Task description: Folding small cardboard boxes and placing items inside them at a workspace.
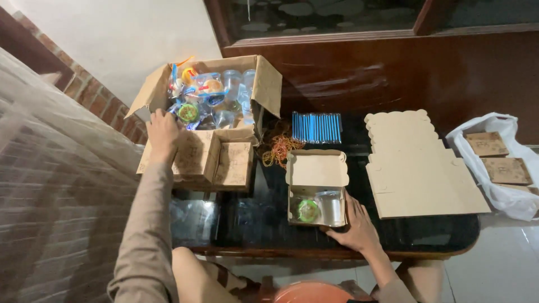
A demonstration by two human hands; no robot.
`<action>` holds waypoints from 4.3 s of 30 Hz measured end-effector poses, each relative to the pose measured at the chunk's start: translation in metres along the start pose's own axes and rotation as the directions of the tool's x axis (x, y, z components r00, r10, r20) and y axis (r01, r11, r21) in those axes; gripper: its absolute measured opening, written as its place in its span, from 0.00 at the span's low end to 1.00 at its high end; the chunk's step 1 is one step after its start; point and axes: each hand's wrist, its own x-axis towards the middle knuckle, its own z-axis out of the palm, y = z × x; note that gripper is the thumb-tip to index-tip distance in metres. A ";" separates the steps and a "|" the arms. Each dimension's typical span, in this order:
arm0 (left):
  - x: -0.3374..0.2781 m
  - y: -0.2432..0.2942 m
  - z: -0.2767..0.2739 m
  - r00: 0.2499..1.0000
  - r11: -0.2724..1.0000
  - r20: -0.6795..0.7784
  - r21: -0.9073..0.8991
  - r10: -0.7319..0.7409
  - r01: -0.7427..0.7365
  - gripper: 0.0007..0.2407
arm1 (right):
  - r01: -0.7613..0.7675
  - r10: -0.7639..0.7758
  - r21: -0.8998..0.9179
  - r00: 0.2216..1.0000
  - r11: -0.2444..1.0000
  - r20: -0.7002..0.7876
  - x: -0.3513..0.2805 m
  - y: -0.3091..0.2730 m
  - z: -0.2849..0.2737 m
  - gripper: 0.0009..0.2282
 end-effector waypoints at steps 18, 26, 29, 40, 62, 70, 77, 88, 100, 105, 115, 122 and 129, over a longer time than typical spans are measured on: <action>0.052 -0.021 0.035 0.858 0.996 0.506 0.006 -0.083 0.093 0.23 | 0.089 -0.088 0.011 0.996 0.996 -0.010 0.008 0.014 0.004 0.58; 0.043 -0.049 0.053 0.981 0.956 -0.147 0.284 0.123 -0.078 0.06 | 0.116 -0.115 0.022 0.993 0.993 -0.037 0.005 0.011 0.004 0.58; 0.053 -0.060 0.060 0.941 0.960 -0.323 0.280 0.098 -0.004 0.08 | 0.121 -0.119 0.012 0.990 0.993 -0.080 0.006 0.002 -0.004 0.57; -0.085 0.117 -0.064 0.897 0.450 -0.421 -0.833 -0.137 -0.322 0.10 | 0.124 -0.119 0.031 0.985 0.992 -0.126 -0.001 -0.010 -0.011 0.56; -0.272 0.291 -0.074 0.940 0.333 0.330 -0.899 0.088 0.284 0.09 | 0.109 -0.110 -0.018 0.985 0.994 -0.132 -0.002 0.001 0.000 0.57; -0.282 0.296 -0.056 0.951 0.729 0.199 -0.683 0.238 -0.039 0.09 | 0.114 -0.118 -0.033 0.981 0.993 -0.154 -0.002 0.001 0.000 0.58; -0.288 0.289 -0.071 0.976 0.583 -0.031 -0.798 0.214 -0.153 0.07 | 0.120 -0.119 0.014 0.990 0.993 -0.072 -0.004 0.001 -0.006 0.51; -0.278 0.239 0.006 0.989 0.406 0.078 -0.905 -0.128 0.124 0.05 | 0.067 0.070 0.770 0.987 0.635 -0.144 0.027 0.036 -0.011 0.41; -0.264 0.259 -0.011 0.963 0.628 0.232 -0.772 0.134 0.099 0.13 | -0.133 0.252 0.307 0.886 0.942 -0.389 0.221 0.103 0.000 0.12; -0.265 0.256 -0.009 0.947 0.684 0.170 -0.727 0.273 -0.067 0.14 | -0.231 0.237 0.072 0.844 0.970 -0.481 0.263 0.075 0.001 0.16; -0.262 0.256 -0.015 0.936 0.673 0.188 -0.737 0.297 -0.065 0.15 | -0.281 0.294 0.088 0.891 0.956 -0.347 0.299 0.028 -0.038 0.16; -0.260 0.257 -0.026 0.944 0.663 0.161 -0.744 0.287 -0.075 0.15 | -0.385 0.373 0.015 0.884 0.923 -0.282 0.303 0.008 -0.032 0.08; -0.262 0.257 -0.016 0.945 0.670 0.164 -0.739 0.283 -0.073 0.15 | -0.348 0.336 -0.010 0.913 0.938 -0.233 0.286 -0.012 -0.040 0.07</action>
